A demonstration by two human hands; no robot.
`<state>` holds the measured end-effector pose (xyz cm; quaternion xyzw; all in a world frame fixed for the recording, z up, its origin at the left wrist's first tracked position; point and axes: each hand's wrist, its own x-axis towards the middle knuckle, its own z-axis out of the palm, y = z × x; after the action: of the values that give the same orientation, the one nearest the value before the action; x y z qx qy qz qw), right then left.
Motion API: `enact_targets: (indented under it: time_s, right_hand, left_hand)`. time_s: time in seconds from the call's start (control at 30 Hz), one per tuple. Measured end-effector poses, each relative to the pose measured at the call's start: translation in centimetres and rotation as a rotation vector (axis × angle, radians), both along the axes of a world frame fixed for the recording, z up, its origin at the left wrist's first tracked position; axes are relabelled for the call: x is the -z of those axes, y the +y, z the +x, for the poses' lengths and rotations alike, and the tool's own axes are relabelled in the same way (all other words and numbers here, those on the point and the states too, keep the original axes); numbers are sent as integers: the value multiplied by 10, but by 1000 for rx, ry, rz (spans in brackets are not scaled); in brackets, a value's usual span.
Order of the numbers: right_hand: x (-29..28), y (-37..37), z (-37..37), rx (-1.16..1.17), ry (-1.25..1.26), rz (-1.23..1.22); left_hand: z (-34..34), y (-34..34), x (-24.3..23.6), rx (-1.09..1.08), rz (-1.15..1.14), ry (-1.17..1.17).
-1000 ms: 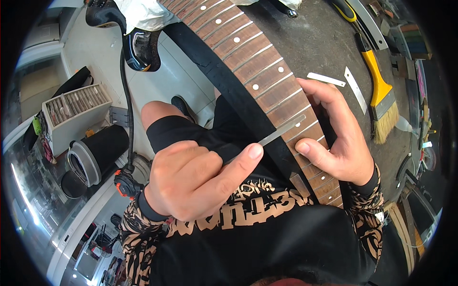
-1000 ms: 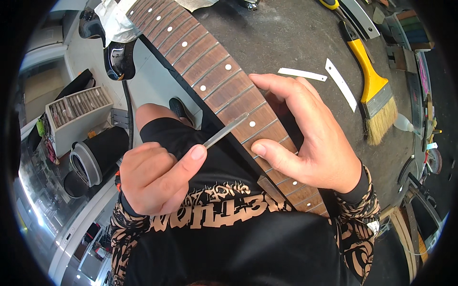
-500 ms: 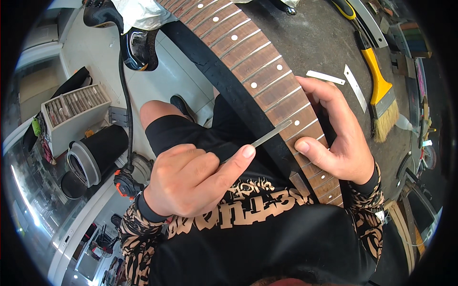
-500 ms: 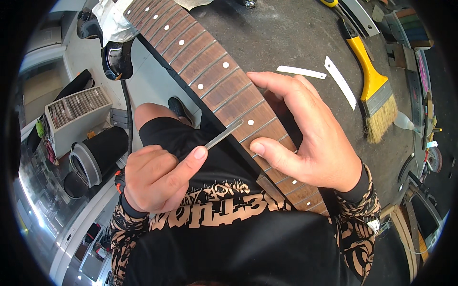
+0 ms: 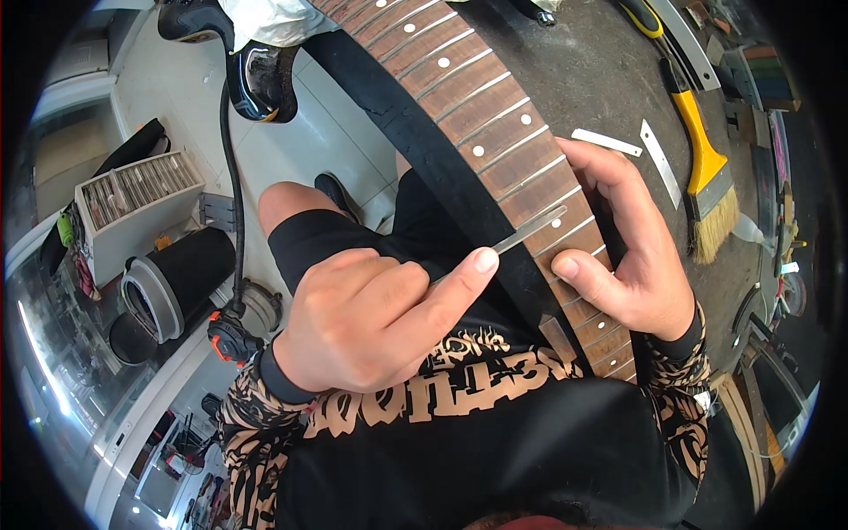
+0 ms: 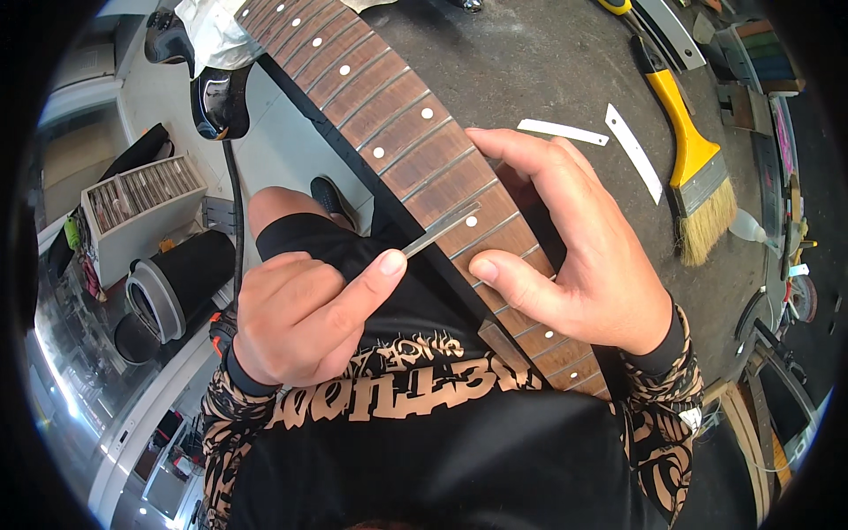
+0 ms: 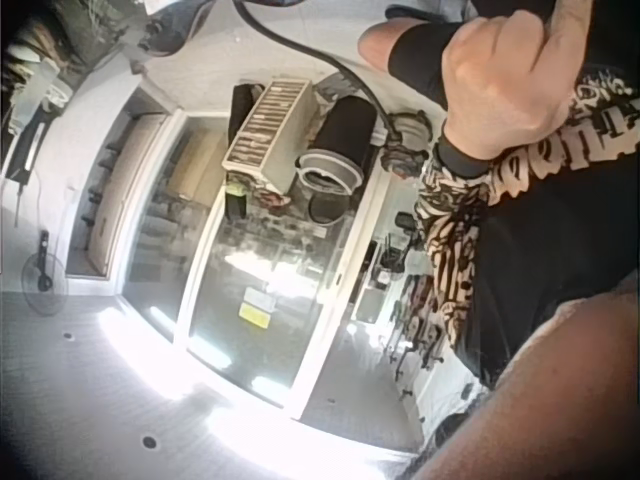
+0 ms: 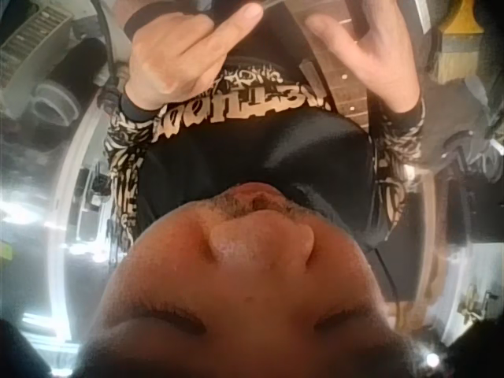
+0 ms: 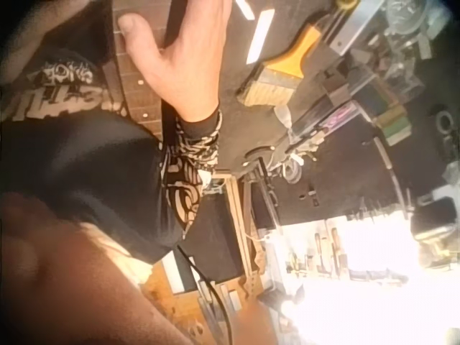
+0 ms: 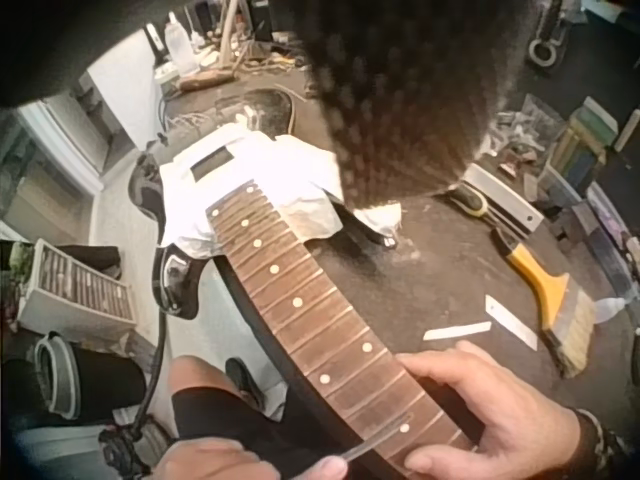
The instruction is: The person uses a file to smooth the edges of the frets on a guitar neck, then uses a brush to sweep away shavings.
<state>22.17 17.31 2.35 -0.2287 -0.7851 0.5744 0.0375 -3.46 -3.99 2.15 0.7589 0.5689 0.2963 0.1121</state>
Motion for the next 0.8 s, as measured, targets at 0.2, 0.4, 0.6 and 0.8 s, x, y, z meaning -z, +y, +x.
enact_targets:
  time_s: [0.2, 0.4, 0.6, 0.8]
  right_hand:
    - [4, -1, 0, -4, 16, -12]
    - [1, -1, 1, 6, -2, -5]
    - [1, -2, -1, -13, -8, -16]
    - [0, -2, 1, 16, -11, -16]
  left_hand:
    - [-4, -18, -6, 4, -81, -27]
    - [3, 0, 1, -17, 5, 15]
    - [-1, -4, -8, 2, -89, 8]
    - [-3, -16, -5, -1, -76, -26]
